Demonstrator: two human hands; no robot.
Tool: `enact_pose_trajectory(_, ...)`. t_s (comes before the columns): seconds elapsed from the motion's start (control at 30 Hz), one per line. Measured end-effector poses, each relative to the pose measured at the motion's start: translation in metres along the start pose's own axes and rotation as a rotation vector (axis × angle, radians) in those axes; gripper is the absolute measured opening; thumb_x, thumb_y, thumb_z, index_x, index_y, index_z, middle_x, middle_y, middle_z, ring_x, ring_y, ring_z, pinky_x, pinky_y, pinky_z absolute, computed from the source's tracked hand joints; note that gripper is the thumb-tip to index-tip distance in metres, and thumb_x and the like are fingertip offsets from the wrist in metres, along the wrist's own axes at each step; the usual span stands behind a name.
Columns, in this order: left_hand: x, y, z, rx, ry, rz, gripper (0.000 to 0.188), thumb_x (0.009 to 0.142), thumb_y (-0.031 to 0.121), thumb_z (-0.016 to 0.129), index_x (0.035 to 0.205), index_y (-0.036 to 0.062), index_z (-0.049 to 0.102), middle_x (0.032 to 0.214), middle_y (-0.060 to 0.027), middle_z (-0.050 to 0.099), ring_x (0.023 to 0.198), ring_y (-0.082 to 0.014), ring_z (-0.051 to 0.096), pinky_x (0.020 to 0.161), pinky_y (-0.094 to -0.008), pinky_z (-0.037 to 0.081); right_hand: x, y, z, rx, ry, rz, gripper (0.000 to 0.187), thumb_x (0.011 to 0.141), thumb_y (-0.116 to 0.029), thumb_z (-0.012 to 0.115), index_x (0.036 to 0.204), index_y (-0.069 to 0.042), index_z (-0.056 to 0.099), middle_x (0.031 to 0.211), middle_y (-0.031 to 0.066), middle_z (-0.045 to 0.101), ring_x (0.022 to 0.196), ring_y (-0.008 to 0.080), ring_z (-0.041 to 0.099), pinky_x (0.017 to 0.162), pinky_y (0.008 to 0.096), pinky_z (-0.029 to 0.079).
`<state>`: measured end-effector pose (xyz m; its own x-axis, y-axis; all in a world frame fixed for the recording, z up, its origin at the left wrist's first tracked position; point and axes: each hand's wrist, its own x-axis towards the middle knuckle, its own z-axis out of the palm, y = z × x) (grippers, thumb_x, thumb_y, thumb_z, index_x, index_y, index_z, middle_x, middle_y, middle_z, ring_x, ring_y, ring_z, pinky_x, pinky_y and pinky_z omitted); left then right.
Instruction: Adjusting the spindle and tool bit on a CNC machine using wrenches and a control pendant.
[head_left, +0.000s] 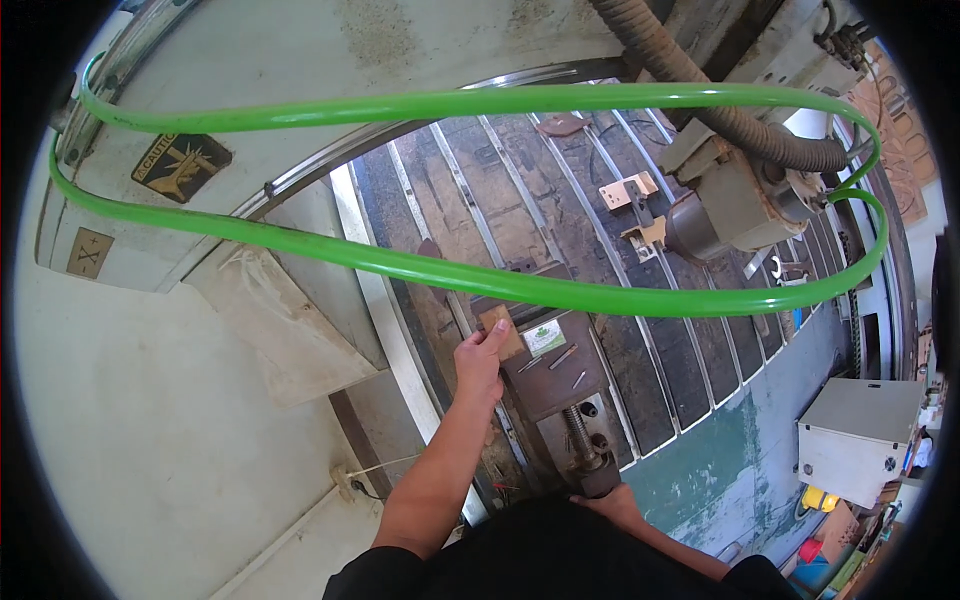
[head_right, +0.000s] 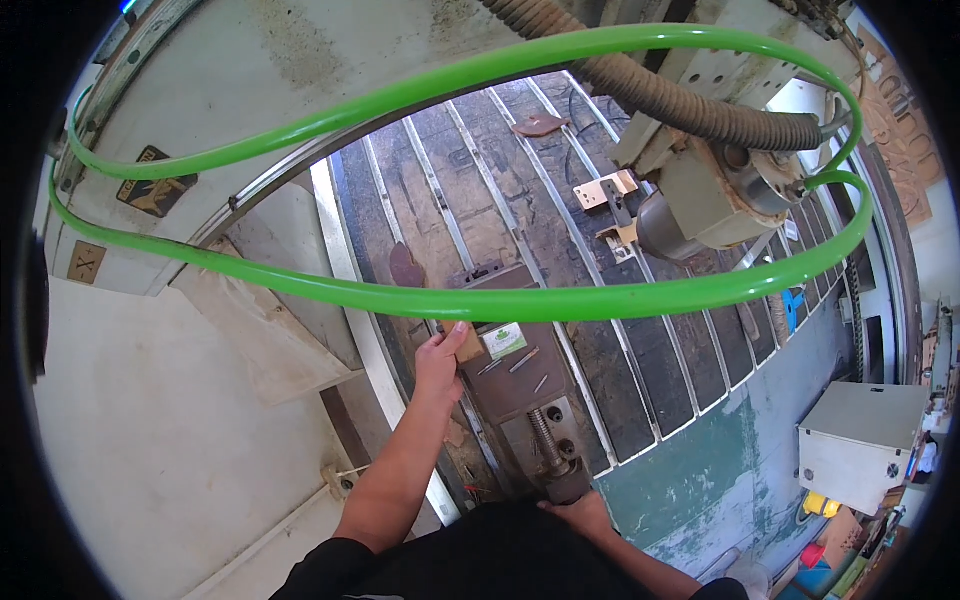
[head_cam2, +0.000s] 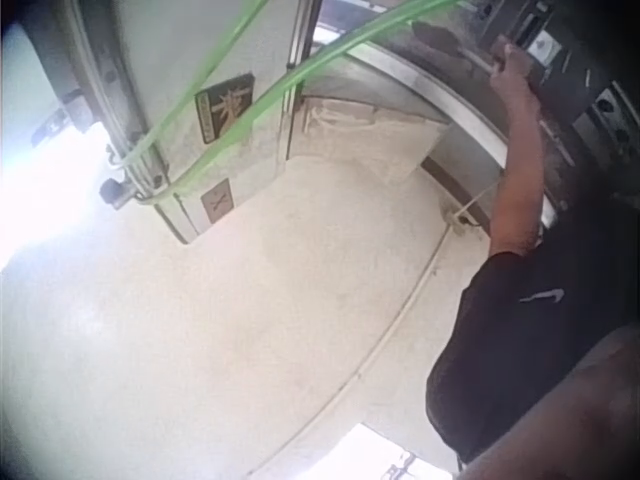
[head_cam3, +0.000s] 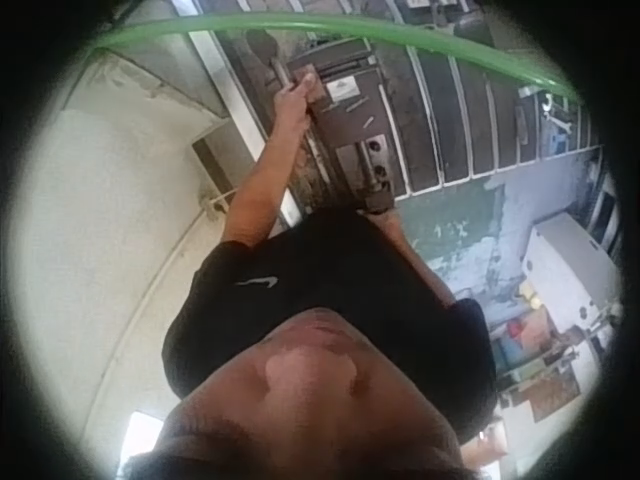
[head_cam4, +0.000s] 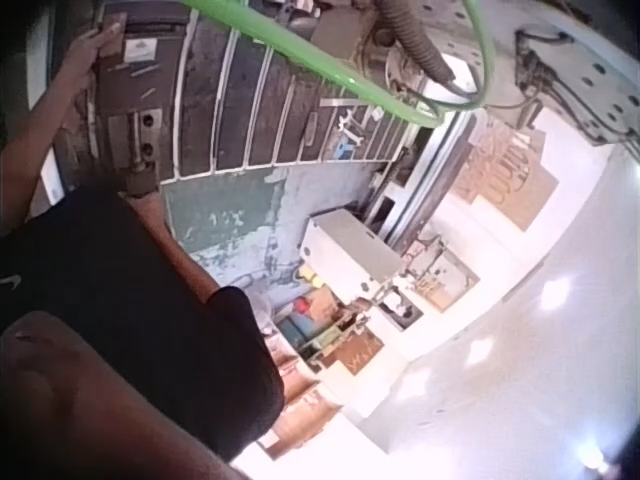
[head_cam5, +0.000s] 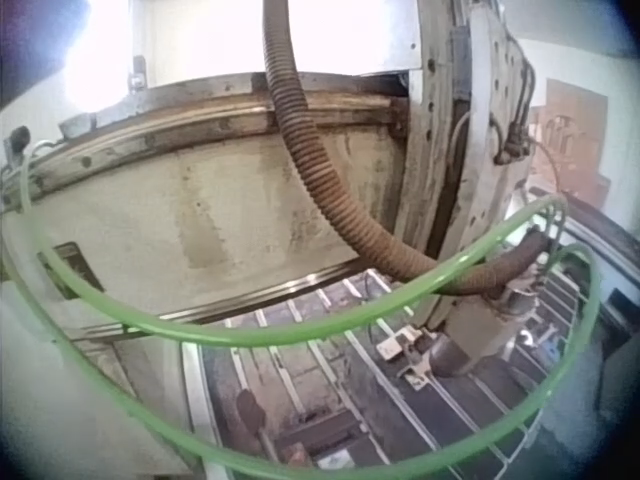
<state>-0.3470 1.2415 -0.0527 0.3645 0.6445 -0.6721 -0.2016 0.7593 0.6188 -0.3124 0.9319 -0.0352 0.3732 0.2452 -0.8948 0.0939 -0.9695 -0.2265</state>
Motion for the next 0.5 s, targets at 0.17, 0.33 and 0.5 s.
enact_pose_trajectory(0.17,-0.005,0.003,0.006,0.024,0.008,0.032,0.025,0.078,0.016,0.067,0.092,-0.0034,0.060,0.085,-0.0060,0.062,0.073,-0.0120,0.057,0.066,-0.0252,0.045,0.012,0.011,0.000,0.185,-0.002,-0.198,0.059,0.063,-0.039,0.074,0.103,0.001,0.058,0.102,0.0183,0.060,0.097,0.0265,0.059,0.081,0.0353,0.046)
enact_pose_trajectory(0.33,-0.003,0.001,0.003,0.057,0.025,0.054,0.025,0.078,0.016,0.067,0.093,-0.0041,0.060,0.085,-0.0059,0.062,0.074,-0.0120,0.057,0.067,-0.0250,0.044,0.010,0.002,-0.013,0.204,-0.190,-0.286,0.062,0.067,-0.033,0.071,0.116,-0.002,0.051,0.120,0.0176,0.051,0.113,0.0250,0.048,0.095,0.0337,0.037)
enact_pose_trajectory(0.5,0.001,-0.007,0.001,0.043,0.119,0.027,0.025,0.080,0.014,0.064,0.097,-0.0038,0.057,0.085,-0.0067,0.060,0.077,-0.0146,0.057,0.071,-0.0290,0.045,0.023,0.020,-0.004,0.202,-0.230,-0.374,0.055,0.073,-0.030,0.065,0.119,-0.005,0.049,0.122,0.0170,0.048,0.116,0.0244,0.045,0.098,0.0334,0.034)
